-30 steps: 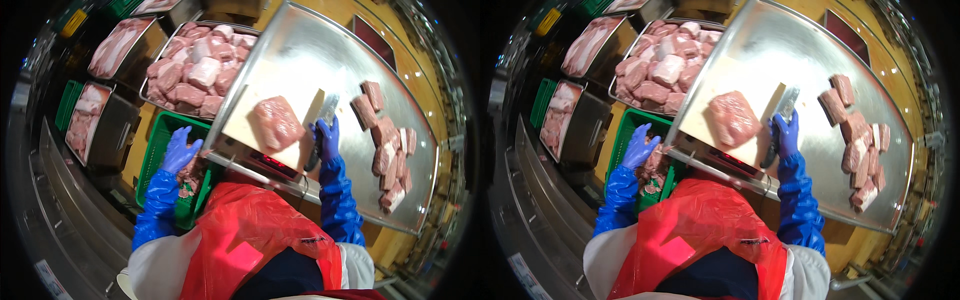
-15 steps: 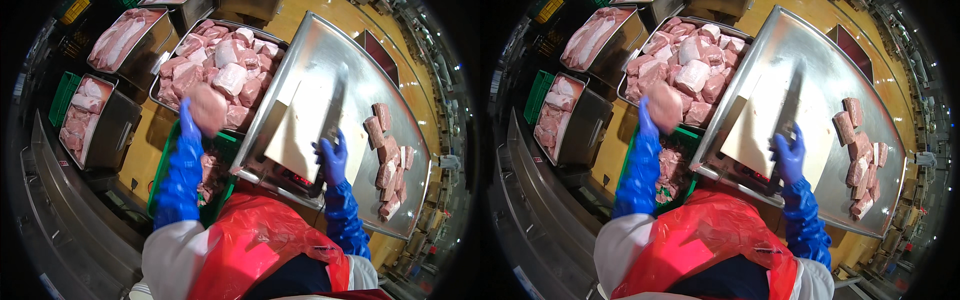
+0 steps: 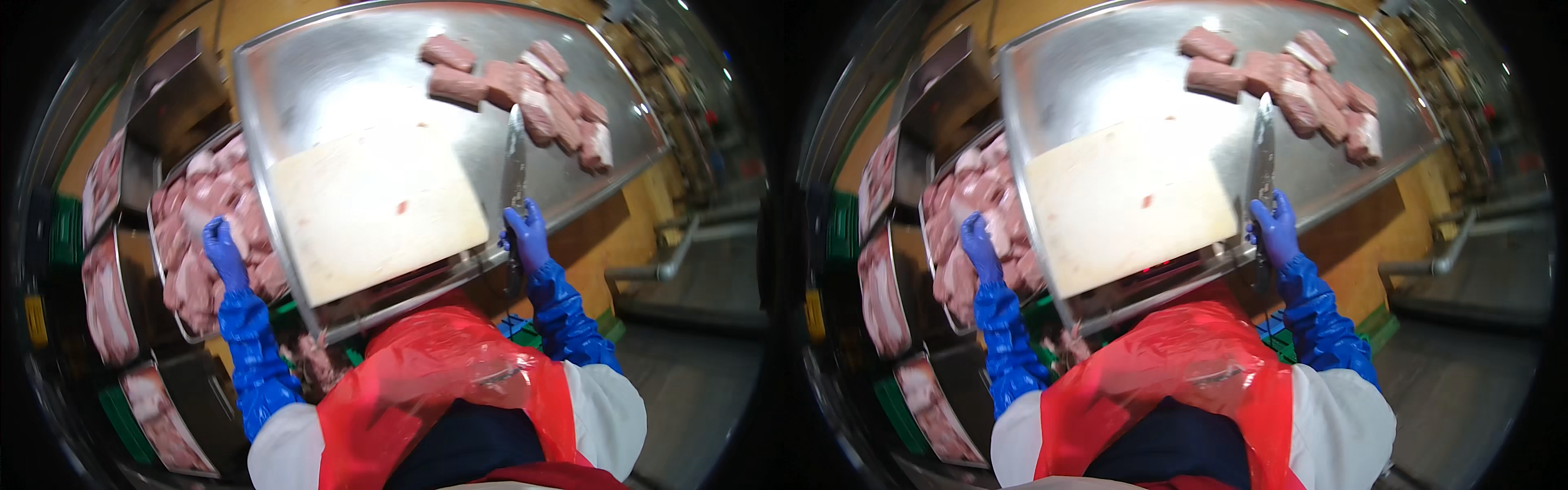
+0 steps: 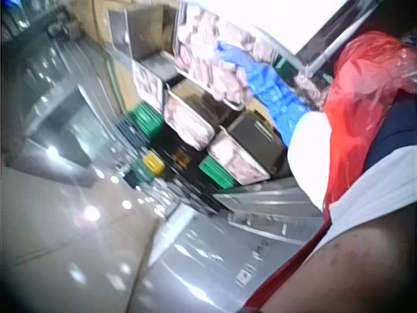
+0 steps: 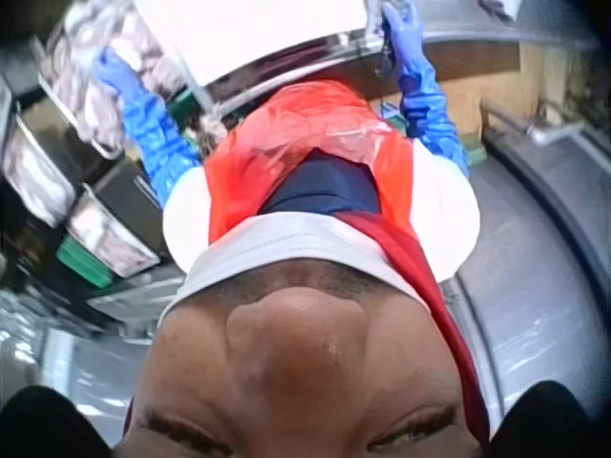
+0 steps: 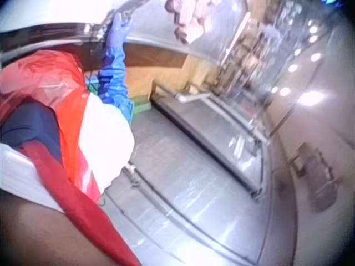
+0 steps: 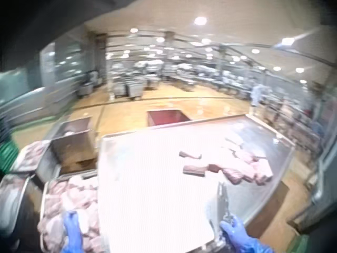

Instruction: The person cuts large pieces of raw meat into smaller portions using a knife on a stainless steel table. Trimmed fat and small offcuts are placed into a green basket, while the cut meat pieces are arranged on the table.

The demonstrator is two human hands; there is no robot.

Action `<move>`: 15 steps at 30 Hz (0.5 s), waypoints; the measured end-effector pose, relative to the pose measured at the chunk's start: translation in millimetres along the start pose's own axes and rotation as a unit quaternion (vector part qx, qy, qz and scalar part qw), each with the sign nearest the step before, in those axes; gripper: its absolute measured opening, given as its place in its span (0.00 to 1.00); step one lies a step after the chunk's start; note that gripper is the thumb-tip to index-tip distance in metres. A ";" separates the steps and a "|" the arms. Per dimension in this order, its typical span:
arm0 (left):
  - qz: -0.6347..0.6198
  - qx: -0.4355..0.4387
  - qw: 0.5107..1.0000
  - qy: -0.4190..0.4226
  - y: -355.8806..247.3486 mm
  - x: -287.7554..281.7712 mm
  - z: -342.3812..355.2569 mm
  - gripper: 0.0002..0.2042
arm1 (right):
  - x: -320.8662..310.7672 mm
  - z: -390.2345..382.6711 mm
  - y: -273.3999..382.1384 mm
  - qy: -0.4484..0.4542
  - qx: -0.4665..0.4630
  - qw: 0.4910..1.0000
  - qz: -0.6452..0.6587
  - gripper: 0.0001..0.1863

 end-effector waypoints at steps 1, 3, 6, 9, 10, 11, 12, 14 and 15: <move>-0.066 0.018 0.989 0.132 -50.3 68.1 -17.9 0.09 | -15.9 3.4 -13.5 -0.027 0.001 0.999 0.030 0.39; 0.026 0.002 0.912 0.408 -175.9 176.8 -64.5 0.12 | -40.1 14.5 -34.9 -0.046 0.013 0.998 0.047 0.31; 0.109 0.264 0.725 0.627 -243.4 319.7 -90.3 0.21 | -62.6 30.4 -47.1 -0.016 0.019 0.999 0.043 0.23; 0.239 0.398 0.675 0.573 -211.0 510.2 -66.0 0.34 | -110.4 47.0 -51.2 -0.015 0.023 0.998 0.050 0.22; 0.304 0.448 0.660 0.521 -184.7 552.5 -48.3 0.38 | -120.1 51.3 -59.8 0.007 0.020 0.997 0.071 0.21; 0.367 0.496 0.637 0.462 -161.9 580.1 -28.9 0.41 | -125.3 47.8 -56.4 -0.001 0.052 0.995 0.082 0.20; 0.405 0.481 0.615 0.476 -146.3 604.8 -16.5 0.42 | -135.5 45.6 -60.7 0.009 0.055 0.995 0.088 0.20; 0.376 0.430 0.651 0.501 -132.8 672.6 -41.0 0.38 | -167.0 37.8 -80.5 -0.032 0.069 0.992 0.096 0.19; 0.360 0.400 0.680 0.498 -130.3 703.7 -56.2 0.36 | -182.3 32.9 -92.1 -0.063 0.078 0.990 0.104 0.19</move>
Point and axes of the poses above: each hand's wrist, its own z-axis towards the middle knuckle, its own x-axis out of the palm, y = z × x, the point moved 2 cm from there along z, towards the middle knuckle, and after that the axes turned 2 degrees about z, right-handed, at the moved point
